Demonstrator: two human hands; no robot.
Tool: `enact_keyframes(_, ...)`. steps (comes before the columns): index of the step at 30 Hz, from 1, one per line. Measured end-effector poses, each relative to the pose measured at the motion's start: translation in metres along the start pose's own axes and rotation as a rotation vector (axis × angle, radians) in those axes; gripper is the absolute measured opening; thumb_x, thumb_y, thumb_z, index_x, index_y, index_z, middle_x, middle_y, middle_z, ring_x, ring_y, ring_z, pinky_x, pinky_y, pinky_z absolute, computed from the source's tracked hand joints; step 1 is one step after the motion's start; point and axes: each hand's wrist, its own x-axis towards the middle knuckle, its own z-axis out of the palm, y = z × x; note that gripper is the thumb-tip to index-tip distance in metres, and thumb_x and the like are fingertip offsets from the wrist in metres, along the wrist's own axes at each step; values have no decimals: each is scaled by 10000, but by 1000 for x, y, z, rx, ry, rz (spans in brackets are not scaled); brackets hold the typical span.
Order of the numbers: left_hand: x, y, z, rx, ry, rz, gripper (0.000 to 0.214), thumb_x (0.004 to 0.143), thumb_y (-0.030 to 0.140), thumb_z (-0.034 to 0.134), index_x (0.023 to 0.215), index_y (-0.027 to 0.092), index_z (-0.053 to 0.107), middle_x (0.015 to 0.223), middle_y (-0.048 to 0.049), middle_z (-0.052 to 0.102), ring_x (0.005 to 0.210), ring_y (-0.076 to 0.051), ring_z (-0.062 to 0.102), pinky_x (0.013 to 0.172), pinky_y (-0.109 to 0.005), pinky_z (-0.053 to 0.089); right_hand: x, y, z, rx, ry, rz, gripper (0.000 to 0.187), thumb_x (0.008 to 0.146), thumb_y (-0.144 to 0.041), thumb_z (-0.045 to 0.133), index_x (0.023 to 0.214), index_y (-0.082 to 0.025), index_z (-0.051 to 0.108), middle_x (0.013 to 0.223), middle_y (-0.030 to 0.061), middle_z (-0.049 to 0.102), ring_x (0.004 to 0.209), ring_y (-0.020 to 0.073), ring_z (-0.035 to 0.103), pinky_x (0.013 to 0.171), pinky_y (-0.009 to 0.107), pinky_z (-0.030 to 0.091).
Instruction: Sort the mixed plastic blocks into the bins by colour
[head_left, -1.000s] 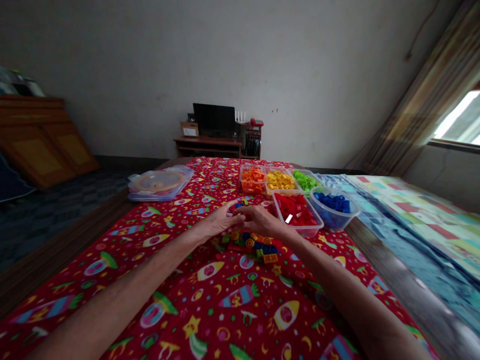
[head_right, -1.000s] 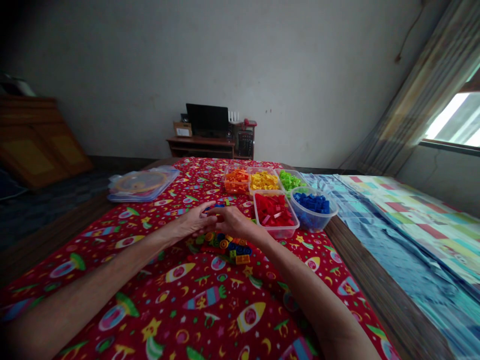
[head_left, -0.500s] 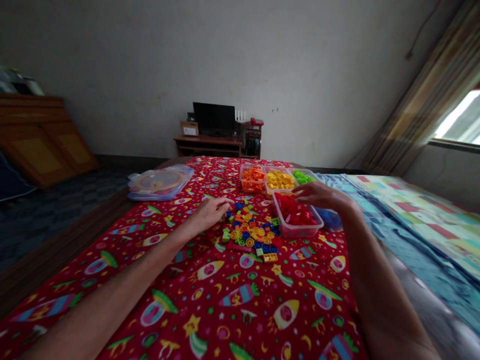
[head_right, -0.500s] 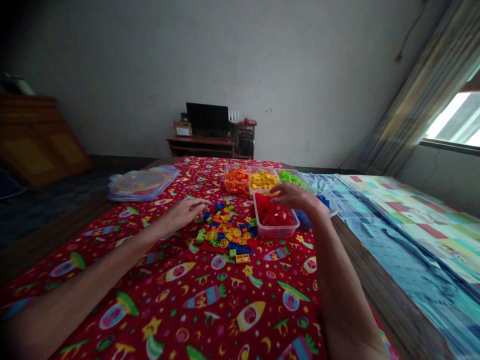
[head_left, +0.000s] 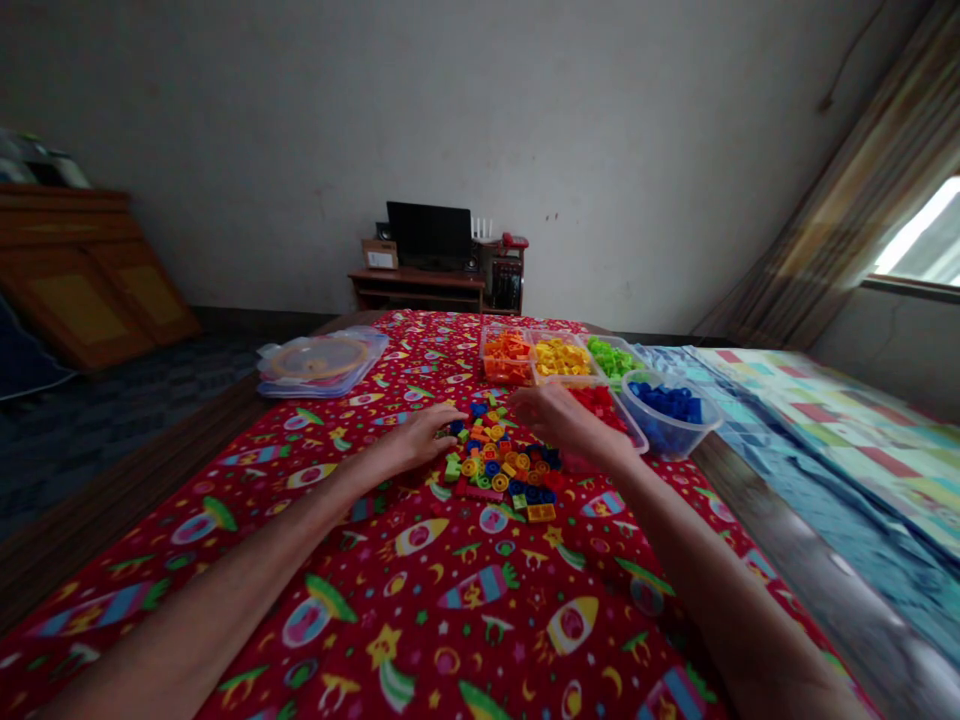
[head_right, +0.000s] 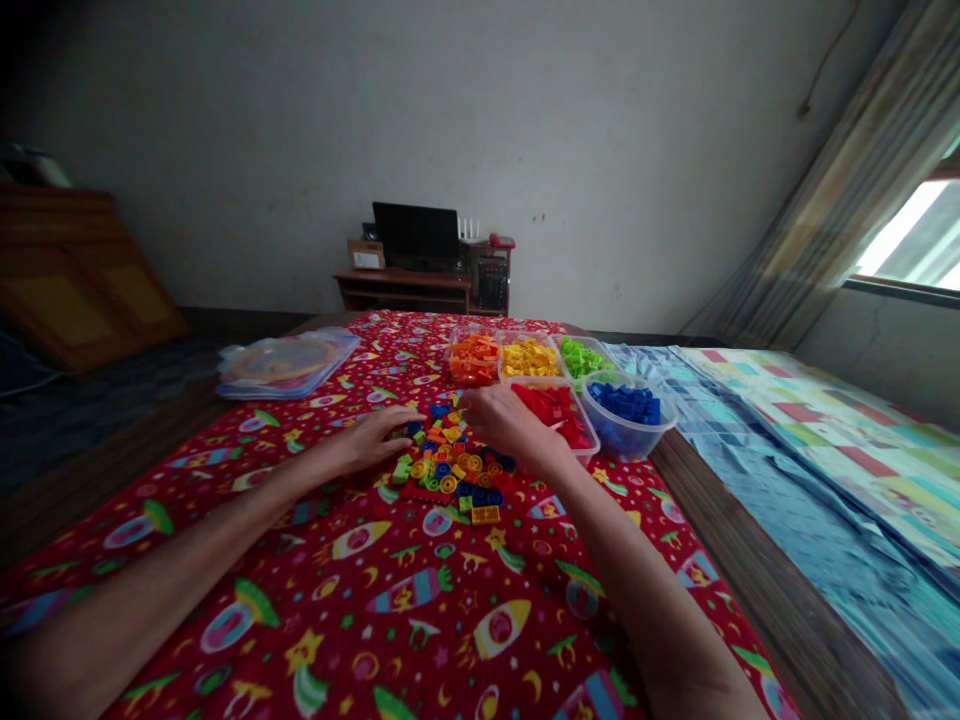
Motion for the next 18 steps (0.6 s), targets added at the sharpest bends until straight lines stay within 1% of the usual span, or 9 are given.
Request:
enact_keyframes(2,-2,3,3,5,1,58,291,772,217,554,1046,193,651,1098,-86,612,1028,-227,561,913,-350,446,3,-7,24,-3,-45,-76,234,776,-39,481,908,-144,644,745,42,610,652,108,482,627,230,356)
enact_keyframes(4,-3,5,4,22,14,77,205,768,194,553,936,185,669,1061,-90,603,997,-224,563,897,-343,447,5,-11,42,-31,-90,-137,280,780,-25,478,984,-136,634,843,75,625,729,124,514,664,233,374)
enact_keyframes(5,-2,5,4,28,20,78,168,762,181,552,883,183,670,1031,-87,606,975,-221,567,887,-339,448,6,-11,49,-50,-117,-157,286,782,-22,476,997,-129,632,870,87,627,747,130,521,665,235,376)
enact_keyframes(7,0,6,2,26,28,73,135,745,155,548,807,186,663,955,-72,621,923,-211,579,860,-325,453,9,-8,56,-92,-169,-153,234,805,-39,470,943,-109,646,832,93,625,710,130,516,631,236,366)
enact_keyframes(10,3,7,-1,-1,19,21,138,712,143,558,773,195,670,869,-47,654,859,-199,597,821,-302,460,11,-1,57,-149,-197,-78,168,806,-74,494,767,-93,657,658,56,587,559,102,430,546,238,306)
enact_keyframes(12,4,9,-5,-41,28,-67,135,704,172,574,780,197,683,845,-40,678,823,-197,610,789,-292,467,12,4,53,-155,-153,-34,169,778,-65,508,699,-93,656,592,33,559,511,84,372,519,237,264)
enact_keyframes(15,5,10,-9,-142,64,-193,148,703,242,595,805,197,692,832,-30,701,794,-202,628,751,-284,477,11,5,46,-80,-66,-10,191,751,-40,497,708,-97,675,576,21,562,508,78,363,519,230,245)
enact_keyframes(18,6,8,-10,-269,70,-233,208,672,303,629,837,192,689,846,-26,710,800,-208,638,749,-292,490,10,3,41,33,-16,14,274,692,3,490,827,-101,704,611,16,591,541,86,413,547,219,270)
